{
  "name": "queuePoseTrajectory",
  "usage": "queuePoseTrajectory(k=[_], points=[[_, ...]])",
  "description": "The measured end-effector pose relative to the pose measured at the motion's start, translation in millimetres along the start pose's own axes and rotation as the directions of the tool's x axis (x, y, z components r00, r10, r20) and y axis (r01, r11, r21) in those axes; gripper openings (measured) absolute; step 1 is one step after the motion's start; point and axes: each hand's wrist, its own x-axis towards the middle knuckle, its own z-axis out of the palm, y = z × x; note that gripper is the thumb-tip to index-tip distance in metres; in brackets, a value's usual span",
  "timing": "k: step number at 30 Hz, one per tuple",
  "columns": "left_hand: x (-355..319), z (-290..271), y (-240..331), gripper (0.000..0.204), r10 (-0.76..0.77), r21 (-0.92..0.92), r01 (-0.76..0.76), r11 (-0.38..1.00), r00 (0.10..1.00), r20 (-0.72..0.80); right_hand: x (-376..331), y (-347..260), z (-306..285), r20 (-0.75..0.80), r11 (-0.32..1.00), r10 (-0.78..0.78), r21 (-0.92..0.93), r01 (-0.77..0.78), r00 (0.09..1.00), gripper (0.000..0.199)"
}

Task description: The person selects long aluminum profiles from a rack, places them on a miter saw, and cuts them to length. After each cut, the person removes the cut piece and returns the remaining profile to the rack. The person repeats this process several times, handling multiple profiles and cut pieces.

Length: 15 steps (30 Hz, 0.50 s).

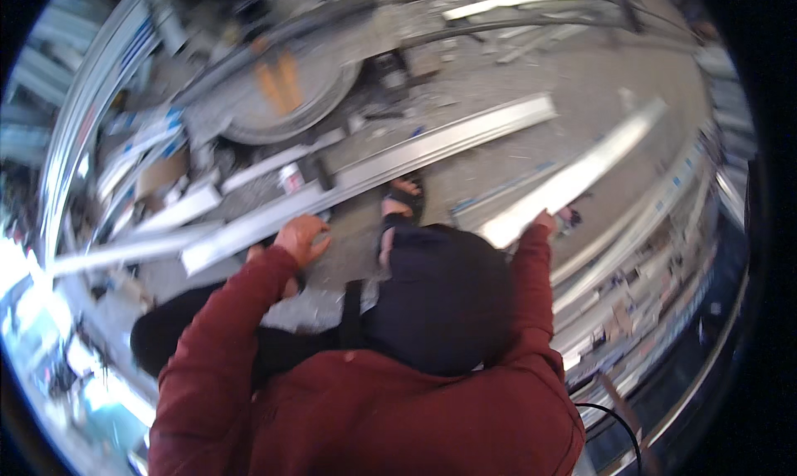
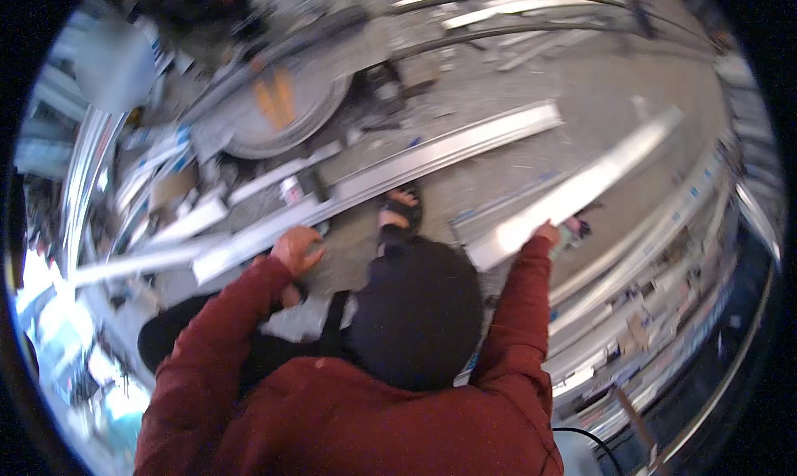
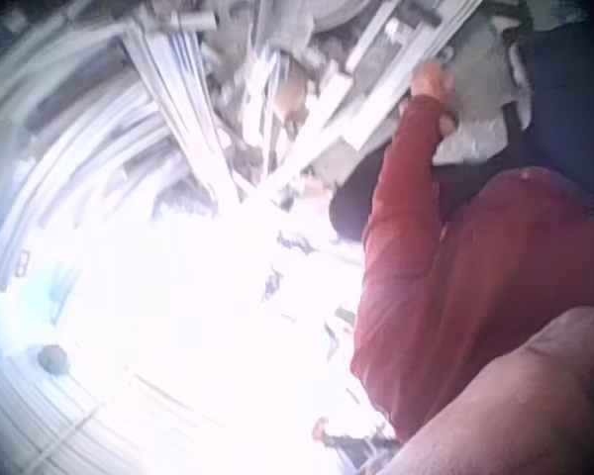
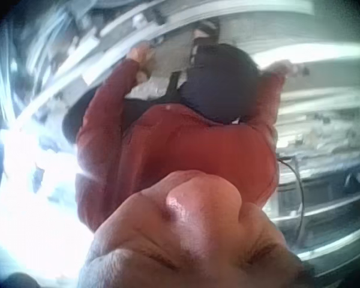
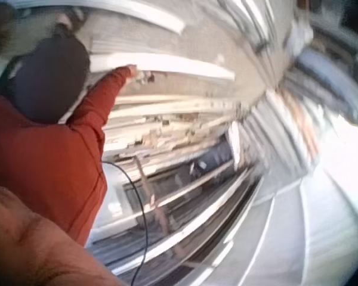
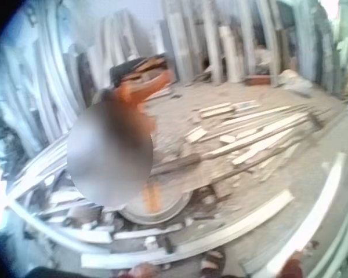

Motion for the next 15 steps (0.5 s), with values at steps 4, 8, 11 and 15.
queuePoseTrajectory(k=[4, 8, 11, 15], points=[[-36, -20, -50, 0.051, -0.407, 0.177, 0.423, 0.889, 0.905, -0.121, -18, 1, -3, -0.171, 0.53, -0.834, -0.515, 0.673, 0.525, 0.04], [-36, -18, -66, 0.077, -0.543, 0.287, 0.552, 0.783, 0.832, -0.116, -139, -60, 84, 0.403, 0.959, -0.255, 0.223, 0.176, 0.879, 0.042], [-37, 3, -83, 0.078, -0.564, 0.373, 0.586, 0.72, 0.806, -0.179, -178, -73, 153, 0.698, 0.94, -0.024, 0.259, -0.222, 0.715, 0.039], [-38, -2, -95, 0.08, -0.551, 0.413, 0.54, 0.733, 0.828, -0.105, -178, -69, 191, 0.612, 0.955, 0.15, 0.114, -0.274, 0.777, 0.033]])
